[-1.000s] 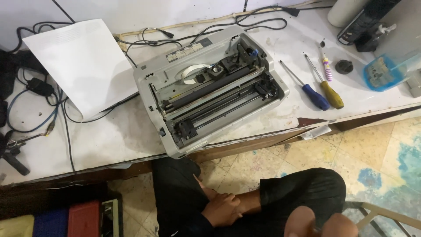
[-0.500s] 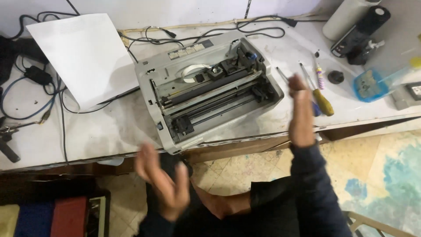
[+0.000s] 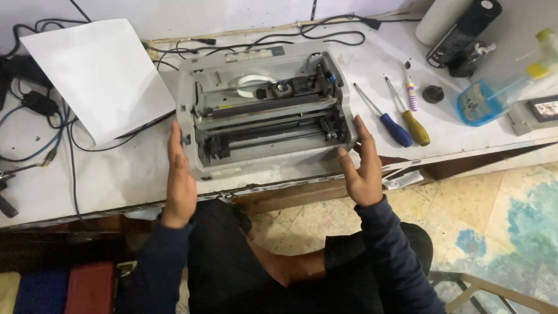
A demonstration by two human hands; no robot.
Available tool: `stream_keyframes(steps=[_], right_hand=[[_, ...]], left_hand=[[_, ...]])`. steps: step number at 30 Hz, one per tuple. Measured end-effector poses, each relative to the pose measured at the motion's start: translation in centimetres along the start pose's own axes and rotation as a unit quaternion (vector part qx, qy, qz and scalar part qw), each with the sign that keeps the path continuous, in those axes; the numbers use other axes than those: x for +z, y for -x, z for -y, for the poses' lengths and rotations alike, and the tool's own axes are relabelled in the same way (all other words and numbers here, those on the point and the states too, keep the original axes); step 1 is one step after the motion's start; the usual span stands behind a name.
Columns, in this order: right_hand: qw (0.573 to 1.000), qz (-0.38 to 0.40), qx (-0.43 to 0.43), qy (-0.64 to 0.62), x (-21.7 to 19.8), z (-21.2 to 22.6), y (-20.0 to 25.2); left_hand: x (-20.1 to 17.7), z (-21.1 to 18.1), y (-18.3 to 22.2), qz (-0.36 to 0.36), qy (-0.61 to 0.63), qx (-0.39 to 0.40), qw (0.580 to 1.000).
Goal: A person disassembles a printer by removing screws and internal components using a screwdriver.
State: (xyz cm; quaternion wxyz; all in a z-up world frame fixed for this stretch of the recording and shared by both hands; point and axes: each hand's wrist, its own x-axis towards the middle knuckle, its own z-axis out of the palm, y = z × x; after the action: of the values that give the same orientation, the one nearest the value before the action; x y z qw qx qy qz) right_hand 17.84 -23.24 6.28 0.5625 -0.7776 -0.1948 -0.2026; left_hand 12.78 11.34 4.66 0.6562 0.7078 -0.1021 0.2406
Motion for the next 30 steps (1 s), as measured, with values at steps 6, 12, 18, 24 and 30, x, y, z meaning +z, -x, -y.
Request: stream_keyframes(steps=[6,12,18,24,30], right_hand=[[0.996,0.016,-0.077,0.03,-1.0,-4.8,-1.1],[0.994,0.086,-0.068,0.029,-1.2,-5.9,-2.8],[0.991,0.112,0.009,0.069,-1.1,-7.6,-2.0],[0.991,0.124,0.018,0.041,-1.3,-6.9,-2.4],[0.991,0.12,0.009,0.05,-1.3,-7.1,-2.5]], left_hand=[[1.3,-2.6,-1.8,-0.089,-0.405,0.125,0.902],[12.6,-0.4,-2.7,0.103,-0.376,0.335,0.858],[17.2,-0.5,-5.3,0.202,-0.407,0.266,0.85],[17.7,-0.1,-6.2,0.239,-0.368,0.208,0.874],[18.0,-0.5,-6.8,0.23,-0.359,0.278,0.861]])
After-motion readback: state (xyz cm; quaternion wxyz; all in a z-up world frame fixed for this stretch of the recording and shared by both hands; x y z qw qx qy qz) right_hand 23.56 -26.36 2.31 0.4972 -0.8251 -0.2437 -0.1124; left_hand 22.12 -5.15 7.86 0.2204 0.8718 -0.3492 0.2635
